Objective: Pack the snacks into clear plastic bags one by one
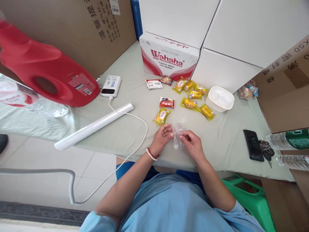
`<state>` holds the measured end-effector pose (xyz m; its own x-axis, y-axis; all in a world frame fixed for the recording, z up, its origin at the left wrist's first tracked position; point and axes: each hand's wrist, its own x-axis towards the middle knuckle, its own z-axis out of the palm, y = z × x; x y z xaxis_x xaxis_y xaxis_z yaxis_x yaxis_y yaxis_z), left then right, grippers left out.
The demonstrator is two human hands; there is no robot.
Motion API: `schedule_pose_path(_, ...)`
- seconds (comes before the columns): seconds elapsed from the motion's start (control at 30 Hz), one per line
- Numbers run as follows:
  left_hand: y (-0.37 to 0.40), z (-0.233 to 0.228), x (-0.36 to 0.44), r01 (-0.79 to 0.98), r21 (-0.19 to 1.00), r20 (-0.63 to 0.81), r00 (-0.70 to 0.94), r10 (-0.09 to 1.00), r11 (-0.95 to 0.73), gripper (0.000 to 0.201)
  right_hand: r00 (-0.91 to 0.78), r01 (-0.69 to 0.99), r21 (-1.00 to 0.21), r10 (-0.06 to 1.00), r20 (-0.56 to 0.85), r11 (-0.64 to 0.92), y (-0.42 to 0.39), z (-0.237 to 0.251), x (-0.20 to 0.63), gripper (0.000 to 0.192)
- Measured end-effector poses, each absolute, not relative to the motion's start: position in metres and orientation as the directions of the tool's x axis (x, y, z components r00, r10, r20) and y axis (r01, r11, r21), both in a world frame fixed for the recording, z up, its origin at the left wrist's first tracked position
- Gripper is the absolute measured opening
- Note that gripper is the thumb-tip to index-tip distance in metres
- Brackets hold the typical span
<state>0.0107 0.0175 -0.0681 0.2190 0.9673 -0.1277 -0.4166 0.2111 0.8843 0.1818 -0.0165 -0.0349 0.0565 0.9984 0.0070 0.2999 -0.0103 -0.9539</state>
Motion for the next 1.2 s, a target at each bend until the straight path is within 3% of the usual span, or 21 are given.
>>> schedule_pose_path(0.07, 0.017, -0.067, 0.011, -0.367, 0.901, -0.127, 0.287, 0.949, 0.232, 0.063, 0.072, 0.104, -0.989, 0.993, -0.096, -0.103, -0.016, -0.033, 0.183, 0.023)
schedule_pose_path(0.13, 0.017, -0.068, 0.011, -0.334, 0.908, -0.146, 0.314, 0.938, 0.253, 0.052, 0.109, -0.06, -0.987, 0.982, -0.155, -0.149, -0.016, -0.03, 0.188, 0.028)
schedule_pose_path(0.2, 0.018, -0.069, 0.011, -0.341, 0.906, -0.159, 0.271, 0.949, 0.25, 0.041, 0.169, -0.193, -0.968, 0.966, -0.196, -0.163, -0.017, -0.028, 0.196, 0.03)
schedule_pose_path(0.33, 0.02, -0.074, 0.009, -0.398, 0.893, -0.154, 0.165, 0.974, 0.209, 0.037, 0.233, -0.353, -0.918, 0.933, -0.274, -0.182, -0.023, -0.03, 0.22, 0.03)
schedule_pose_path(0.53, 0.022, -0.075, 0.009, -0.392, 0.898, -0.149, 0.156, 0.976, 0.2, 0.032, 0.178, -0.322, -0.92, 0.94, -0.292, -0.225, -0.039, -0.032, 0.239, 0.023)
schedule_pose_path(0.67, 0.016, -0.071, 0.011, -0.396, 0.914, -0.089, 0.027, 0.996, 0.093, 0.044, 0.053, -0.413, -0.891, 0.972, -0.229, -0.187, -0.042, -0.018, 0.232, 0.021)
schedule_pose_path(0.8, 0.012, -0.06, 0.019, -0.349, 0.932, -0.017, 0.224, 0.975, 0.097, 0.054, -0.057, -0.394, -0.891, 0.973, -0.222, -0.226, -0.039, -0.007, 0.218, 0.026)
schedule_pose_path(0.9, 0.015, -0.052, 0.025, -0.303, 0.941, -0.072, 0.259, 0.963, 0.152, 0.053, -0.114, -0.372, -0.888, 0.963, -0.244, -0.269, -0.038, -0.003, 0.214, 0.032)
schedule_pose_path(1.07, 0.02, -0.044, 0.008, -0.451, 0.844, -0.262, 0.123, 0.957, 0.289, 0.042, 0.096, -0.354, -0.912, 0.962, -0.254, -0.206, -0.037, -0.001, 0.241, 0.026)
schedule_pose_path(1.2, 0.02, -0.043, -0.018, -0.418, 0.867, -0.284, 0.035, 0.958, 0.272, 0.044, 0.236, -0.264, -0.937, 0.926, -0.294, -0.23, -0.039, -0.008, 0.269, 0.029)
